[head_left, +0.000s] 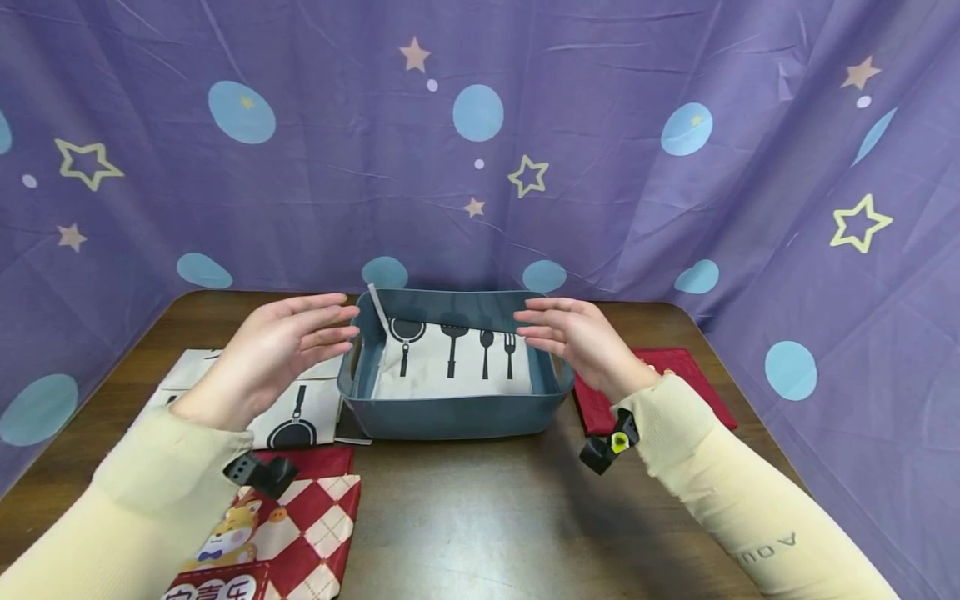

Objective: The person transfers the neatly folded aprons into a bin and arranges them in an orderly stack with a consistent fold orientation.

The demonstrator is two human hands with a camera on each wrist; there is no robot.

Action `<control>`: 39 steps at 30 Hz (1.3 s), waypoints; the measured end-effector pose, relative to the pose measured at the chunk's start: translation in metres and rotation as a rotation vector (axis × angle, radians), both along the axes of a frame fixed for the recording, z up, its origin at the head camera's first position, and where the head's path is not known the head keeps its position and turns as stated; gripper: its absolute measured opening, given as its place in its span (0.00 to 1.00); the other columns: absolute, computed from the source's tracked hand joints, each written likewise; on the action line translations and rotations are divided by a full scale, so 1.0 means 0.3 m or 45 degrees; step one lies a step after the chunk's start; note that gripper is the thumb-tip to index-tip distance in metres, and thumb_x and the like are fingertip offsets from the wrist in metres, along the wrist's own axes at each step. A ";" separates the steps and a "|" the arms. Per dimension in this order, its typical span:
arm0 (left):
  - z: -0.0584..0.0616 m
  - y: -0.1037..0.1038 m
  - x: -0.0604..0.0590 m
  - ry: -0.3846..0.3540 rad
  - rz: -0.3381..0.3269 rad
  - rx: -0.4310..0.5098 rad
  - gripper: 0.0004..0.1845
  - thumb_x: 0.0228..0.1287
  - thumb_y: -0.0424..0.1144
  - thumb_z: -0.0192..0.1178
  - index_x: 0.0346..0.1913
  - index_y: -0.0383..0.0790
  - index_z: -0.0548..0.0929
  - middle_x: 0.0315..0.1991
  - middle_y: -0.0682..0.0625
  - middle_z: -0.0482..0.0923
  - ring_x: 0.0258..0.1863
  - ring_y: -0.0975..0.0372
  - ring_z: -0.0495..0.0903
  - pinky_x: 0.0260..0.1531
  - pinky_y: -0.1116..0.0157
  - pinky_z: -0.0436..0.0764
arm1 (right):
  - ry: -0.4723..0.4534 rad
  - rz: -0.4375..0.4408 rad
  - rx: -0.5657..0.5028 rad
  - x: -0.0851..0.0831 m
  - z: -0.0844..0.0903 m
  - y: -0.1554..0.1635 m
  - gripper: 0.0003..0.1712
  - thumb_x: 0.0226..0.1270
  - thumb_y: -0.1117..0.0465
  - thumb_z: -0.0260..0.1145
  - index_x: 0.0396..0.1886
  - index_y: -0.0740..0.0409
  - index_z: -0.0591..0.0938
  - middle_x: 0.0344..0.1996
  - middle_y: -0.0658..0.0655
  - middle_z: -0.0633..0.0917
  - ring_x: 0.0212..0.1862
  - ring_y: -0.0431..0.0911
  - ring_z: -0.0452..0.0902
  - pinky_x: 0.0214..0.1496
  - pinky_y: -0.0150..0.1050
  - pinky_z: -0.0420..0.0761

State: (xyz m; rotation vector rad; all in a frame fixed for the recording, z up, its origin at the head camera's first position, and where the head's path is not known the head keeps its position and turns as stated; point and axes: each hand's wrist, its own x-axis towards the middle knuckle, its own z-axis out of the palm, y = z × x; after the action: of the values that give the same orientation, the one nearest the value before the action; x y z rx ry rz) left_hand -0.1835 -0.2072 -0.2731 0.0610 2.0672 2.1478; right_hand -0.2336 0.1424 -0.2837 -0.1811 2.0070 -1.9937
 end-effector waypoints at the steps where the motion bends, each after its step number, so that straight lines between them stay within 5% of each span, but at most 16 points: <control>1: 0.002 0.001 0.003 0.004 -0.003 0.004 0.35 0.73 0.40 0.57 0.75 0.28 0.55 0.48 0.61 0.81 0.44 0.68 0.85 0.47 0.71 0.84 | 0.003 0.004 -0.005 0.003 0.001 -0.001 0.25 0.78 0.63 0.50 0.70 0.68 0.66 0.67 0.68 0.74 0.54 0.48 0.82 0.63 0.42 0.79; 9: 0.010 0.008 0.029 0.030 -0.030 0.010 0.29 0.72 0.42 0.59 0.69 0.33 0.64 0.48 0.62 0.84 0.45 0.67 0.85 0.47 0.70 0.84 | -0.003 0.014 -0.032 0.022 0.001 -0.008 0.24 0.78 0.66 0.48 0.70 0.69 0.66 0.67 0.70 0.73 0.65 0.60 0.75 0.62 0.40 0.80; 17: 0.006 0.021 0.046 0.030 -0.035 -0.051 0.32 0.71 0.44 0.60 0.70 0.32 0.63 0.48 0.62 0.83 0.45 0.67 0.85 0.47 0.70 0.84 | 0.008 0.033 -0.024 0.035 -0.011 -0.012 0.24 0.77 0.66 0.49 0.69 0.69 0.67 0.66 0.70 0.74 0.55 0.49 0.83 0.61 0.41 0.80; 39: -0.027 0.069 0.091 0.016 -0.067 -0.048 0.31 0.72 0.44 0.59 0.70 0.30 0.64 0.47 0.60 0.85 0.45 0.66 0.86 0.46 0.69 0.84 | -0.031 0.084 -0.074 0.090 -0.047 -0.030 0.24 0.77 0.66 0.52 0.69 0.70 0.68 0.65 0.69 0.76 0.61 0.57 0.79 0.63 0.43 0.79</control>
State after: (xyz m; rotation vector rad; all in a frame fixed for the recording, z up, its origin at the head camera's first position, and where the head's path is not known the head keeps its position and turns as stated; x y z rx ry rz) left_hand -0.1562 -0.1866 -0.2813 0.1236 2.0885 2.0824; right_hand -0.2065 0.1335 -0.2979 -0.2316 1.9048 -2.0047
